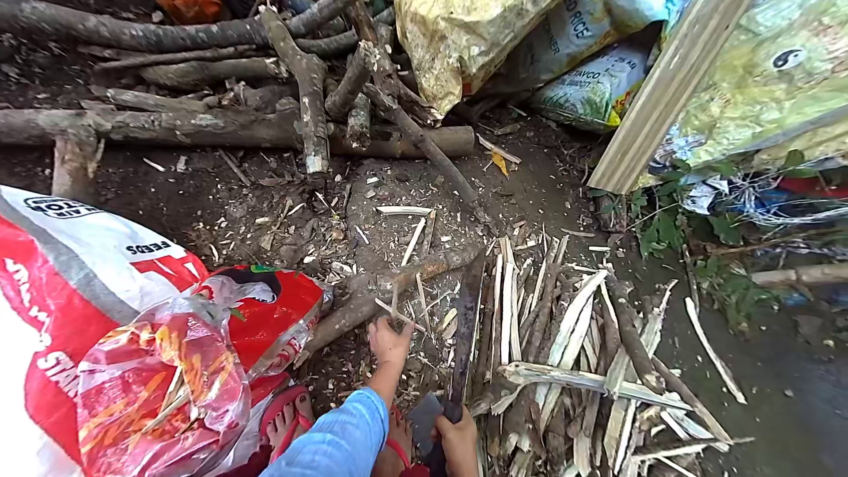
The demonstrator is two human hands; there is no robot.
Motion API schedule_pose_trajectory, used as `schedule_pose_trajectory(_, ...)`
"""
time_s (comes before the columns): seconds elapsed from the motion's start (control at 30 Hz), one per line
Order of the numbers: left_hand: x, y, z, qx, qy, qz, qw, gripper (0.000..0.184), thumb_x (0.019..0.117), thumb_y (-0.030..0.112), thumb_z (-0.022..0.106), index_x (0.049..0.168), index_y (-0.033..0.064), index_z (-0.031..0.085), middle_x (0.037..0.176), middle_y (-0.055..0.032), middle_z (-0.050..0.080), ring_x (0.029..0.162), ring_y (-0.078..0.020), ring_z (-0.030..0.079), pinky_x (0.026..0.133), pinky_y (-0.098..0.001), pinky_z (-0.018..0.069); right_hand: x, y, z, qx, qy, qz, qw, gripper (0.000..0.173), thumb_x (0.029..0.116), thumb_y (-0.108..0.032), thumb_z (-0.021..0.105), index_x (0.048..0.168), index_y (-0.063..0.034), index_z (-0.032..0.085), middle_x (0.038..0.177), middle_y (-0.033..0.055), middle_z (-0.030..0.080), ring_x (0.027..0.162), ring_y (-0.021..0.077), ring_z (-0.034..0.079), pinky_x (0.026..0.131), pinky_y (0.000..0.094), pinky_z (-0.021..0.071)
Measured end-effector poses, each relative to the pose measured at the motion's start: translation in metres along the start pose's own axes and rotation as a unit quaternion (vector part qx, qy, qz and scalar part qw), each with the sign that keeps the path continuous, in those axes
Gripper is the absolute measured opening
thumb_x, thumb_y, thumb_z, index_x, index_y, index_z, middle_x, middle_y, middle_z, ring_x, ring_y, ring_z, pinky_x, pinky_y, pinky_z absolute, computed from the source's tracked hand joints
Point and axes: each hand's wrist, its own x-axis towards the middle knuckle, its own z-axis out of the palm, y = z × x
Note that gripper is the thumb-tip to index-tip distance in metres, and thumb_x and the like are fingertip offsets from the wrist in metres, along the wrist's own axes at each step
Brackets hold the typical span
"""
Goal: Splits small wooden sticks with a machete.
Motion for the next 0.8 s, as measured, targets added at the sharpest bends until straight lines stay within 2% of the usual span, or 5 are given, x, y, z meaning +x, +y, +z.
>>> schedule_pose_trajectory(0.17, 0.010, 0.038, 0.038, -0.007, -0.014, -0.061, 0.998, 0.077, 0.0913, 0.044, 0.077, 0.146, -0.0016, 0.047, 0.143, -0.0252, 0.056, 0.135, -0.0400, 0.053, 0.111, -0.0581, 0.0413, -0.005, 0.008, -0.009, 0.012, 0.010, 0.008, 1.000, 0.029, 0.0776, 0.015, 0.063, 0.105, 0.0085, 0.057, 0.066, 0.0100, 0.062, 0.049, 0.0146, 0.060, 0.051, 0.0309, 0.0560)
schedule_pose_trajectory(0.33, 0.023, 0.056, 0.051, 0.038, -0.078, -0.029, 0.996, 0.039, 0.1082, 0.031, 0.053, 0.132, 0.0018, 0.062, 0.130, -0.0233, 0.065, 0.124, -0.0382, 0.062, 0.105, -0.0573, 0.0464, -0.004, 0.010, -0.014, 0.006, 0.013, 0.022, 1.000, 0.031, 0.0761, 0.016, 0.063, 0.105, 0.0082, 0.056, 0.063, 0.0090, 0.061, 0.047, 0.0138, 0.058, 0.048, 0.0299, 0.0545)
schedule_pose_trajectory(0.43, 0.022, 0.057, 0.040, 0.045, -0.122, 0.018, 0.991, 0.038, 0.1120, 0.028, 0.044, 0.131, -0.0006, 0.060, 0.124, -0.0253, 0.066, 0.120, -0.0387, 0.064, 0.104, -0.0561, 0.0482, -0.004, 0.006, -0.015, 0.007, 0.016, 0.022, 1.000, 0.029, 0.0757, 0.014, 0.064, 0.103, 0.0077, 0.057, 0.062, 0.0082, 0.061, 0.046, 0.0133, 0.058, 0.048, 0.0291, 0.0543)
schedule_pose_trajectory(0.67, 0.021, 0.040, -0.031, 0.101, -0.126, 0.125, 0.979, 0.034, 0.1086, 0.018, 0.050, 0.132, -0.0057, 0.058, 0.125, -0.0275, 0.063, 0.117, -0.0385, 0.063, 0.105, -0.0523, 0.0479, -0.009, -0.002, -0.015, -0.049, -0.004, 0.002, 0.999, 0.038, 0.0778, 0.008, 0.068, 0.114, 0.0103, 0.057, 0.067, 0.0109, 0.063, 0.052, 0.0163, 0.062, 0.055, 0.0339, 0.0567)
schedule_pose_trajectory(0.8, 0.033, 0.066, -0.069, 0.166, -0.104, 0.117, 0.974, 0.048, 0.1028, 0.015, 0.060, 0.148, 0.0007, 0.048, 0.127, -0.0232, 0.066, 0.120, -0.0380, 0.065, 0.106, -0.0548, 0.0489, -0.012, -0.008, -0.009, -0.105, -0.049, -0.035, 0.993, 0.046, 0.0746, 0.000, 0.071, 0.119, 0.0102, 0.060, 0.074, 0.0128, 0.066, 0.058, 0.0192, 0.064, 0.061, 0.0395, 0.0575)
